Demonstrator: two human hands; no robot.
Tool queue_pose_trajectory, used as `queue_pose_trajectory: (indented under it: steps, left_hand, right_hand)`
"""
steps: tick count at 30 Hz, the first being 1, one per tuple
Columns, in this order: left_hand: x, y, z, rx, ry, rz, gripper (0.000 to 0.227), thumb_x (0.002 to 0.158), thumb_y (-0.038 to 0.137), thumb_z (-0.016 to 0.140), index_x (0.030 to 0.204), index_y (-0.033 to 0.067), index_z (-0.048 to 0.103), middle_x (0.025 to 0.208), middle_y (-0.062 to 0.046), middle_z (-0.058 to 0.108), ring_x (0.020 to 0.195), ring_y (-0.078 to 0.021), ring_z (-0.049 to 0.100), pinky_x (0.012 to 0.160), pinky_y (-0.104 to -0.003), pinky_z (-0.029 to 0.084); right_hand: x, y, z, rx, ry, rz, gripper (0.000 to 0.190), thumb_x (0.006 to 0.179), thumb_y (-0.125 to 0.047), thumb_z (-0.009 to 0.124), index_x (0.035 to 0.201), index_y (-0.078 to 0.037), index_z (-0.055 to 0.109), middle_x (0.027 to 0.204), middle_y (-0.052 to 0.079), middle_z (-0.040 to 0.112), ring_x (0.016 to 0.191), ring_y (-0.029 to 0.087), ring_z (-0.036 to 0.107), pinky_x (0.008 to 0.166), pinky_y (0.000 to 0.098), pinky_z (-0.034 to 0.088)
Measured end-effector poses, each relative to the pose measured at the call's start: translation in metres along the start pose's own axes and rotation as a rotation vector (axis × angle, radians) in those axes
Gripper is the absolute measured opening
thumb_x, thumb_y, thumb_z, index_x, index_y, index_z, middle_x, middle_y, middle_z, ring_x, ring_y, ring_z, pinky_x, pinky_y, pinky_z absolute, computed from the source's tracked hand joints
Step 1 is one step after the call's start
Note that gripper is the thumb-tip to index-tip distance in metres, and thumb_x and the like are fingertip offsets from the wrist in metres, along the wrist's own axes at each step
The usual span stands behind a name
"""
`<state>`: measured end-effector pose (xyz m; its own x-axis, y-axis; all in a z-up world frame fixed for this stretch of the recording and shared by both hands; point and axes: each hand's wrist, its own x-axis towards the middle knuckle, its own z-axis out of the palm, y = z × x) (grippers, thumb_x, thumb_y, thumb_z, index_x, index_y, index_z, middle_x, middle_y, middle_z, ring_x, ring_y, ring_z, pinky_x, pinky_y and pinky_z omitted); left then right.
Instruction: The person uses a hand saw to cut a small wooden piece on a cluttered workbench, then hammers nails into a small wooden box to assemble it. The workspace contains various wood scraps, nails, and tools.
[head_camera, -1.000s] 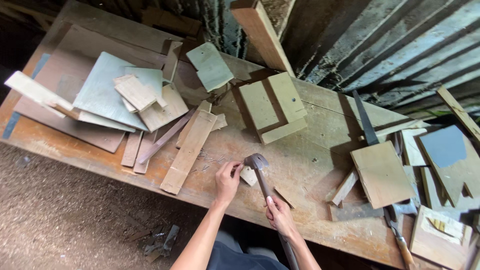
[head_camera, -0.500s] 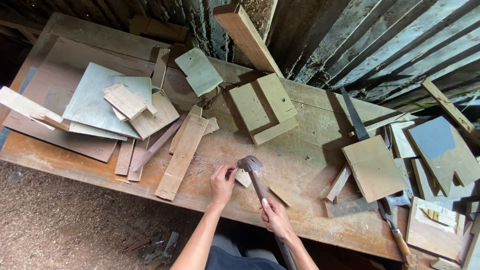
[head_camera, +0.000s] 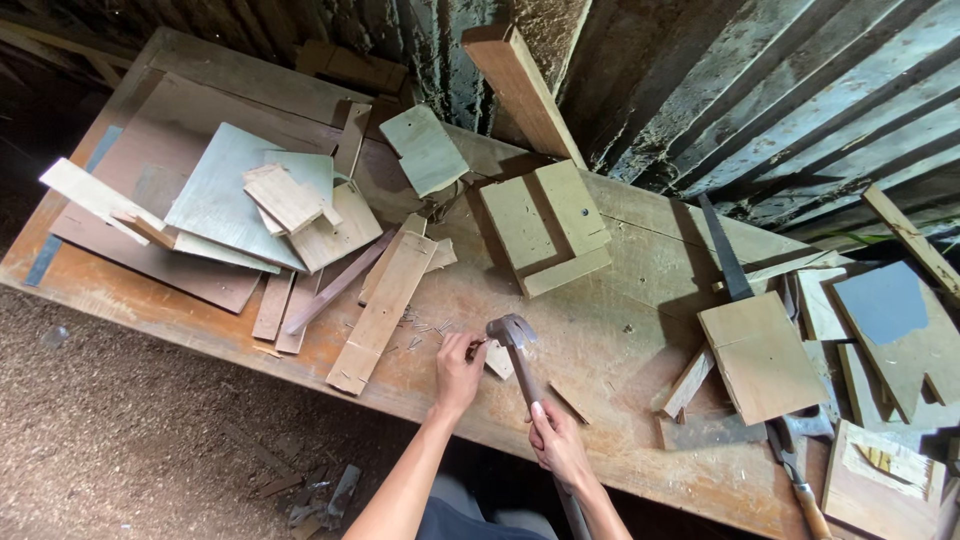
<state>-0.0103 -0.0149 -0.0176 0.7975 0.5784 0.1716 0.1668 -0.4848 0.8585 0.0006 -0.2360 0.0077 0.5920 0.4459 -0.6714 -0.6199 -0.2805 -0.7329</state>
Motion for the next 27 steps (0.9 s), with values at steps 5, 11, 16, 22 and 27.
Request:
queue_pose_trajectory:
  steps: [5, 11, 16, 22, 27]
  left_hand:
    - [-0.002, 0.001, 0.001, -0.062, -0.003, -0.068, 0.013, 0.087, 0.007, 0.074, 0.099, 0.0003, 0.072, 0.095, -0.014, 0.072, 0.091, -0.03, 0.067, 0.076, -0.039, 0.056]
    - [-0.01, 0.001, -0.009, -0.035, 0.056, -0.042, 0.012, 0.086, 0.006, 0.075, 0.096, 0.0005, 0.073, 0.093, -0.014, 0.073, 0.092, -0.0303, 0.068, 0.078, -0.04, 0.055]
    - [-0.003, 0.003, -0.014, -0.144, 0.067, -0.14, 0.016, 0.085, 0.006, 0.075, 0.099, 0.0008, 0.071, 0.093, -0.013, 0.072, 0.086, -0.0242, 0.074, 0.075, -0.034, 0.059]
    - [0.008, -0.001, -0.015, -0.164, -0.034, -0.154, 0.013, 0.087, 0.007, 0.076, 0.098, 0.0015, 0.073, 0.091, -0.012, 0.076, 0.08, -0.0219, 0.077, 0.07, -0.033, 0.06]
    - [0.012, -0.008, -0.014, -0.209, -0.087, -0.067, 0.019, 0.086, 0.006, 0.075, 0.104, 0.0016, 0.07, 0.093, -0.013, 0.075, 0.082, -0.0222, 0.078, 0.071, -0.034, 0.061]
  right_hand:
    - [-0.006, 0.002, -0.004, 0.029, -0.006, 0.016, 0.036, 0.105, -0.038, 0.047, 0.098, -0.004, 0.056, 0.057, -0.001, 0.04, 0.038, 0.007, 0.031, 0.035, 0.0261, 0.025]
    - [-0.01, 0.009, 0.001, 0.035, 0.009, 0.011, 0.039, 0.105, -0.041, 0.047, 0.098, -0.003, 0.057, 0.056, -0.001, 0.041, 0.038, 0.007, 0.032, 0.034, 0.0253, 0.024]
    - [-0.015, -0.002, 0.012, 0.058, 0.054, 0.001, 0.042, 0.104, -0.043, 0.046, 0.097, -0.004, 0.057, 0.055, -0.001, 0.041, 0.036, 0.008, 0.031, 0.033, 0.0256, 0.024]
    - [-0.023, -0.013, 0.027, 0.121, 0.11, 0.038, 0.041, 0.104, -0.043, 0.046, 0.096, -0.004, 0.055, 0.055, -0.001, 0.04, 0.037, 0.008, 0.033, 0.033, 0.0253, 0.025]
    - [-0.025, -0.008, 0.038, 0.181, 0.122, 0.007, 0.043, 0.103, -0.044, 0.046, 0.095, -0.003, 0.055, 0.054, -0.001, 0.039, 0.035, 0.008, 0.031, 0.032, 0.0255, 0.024]
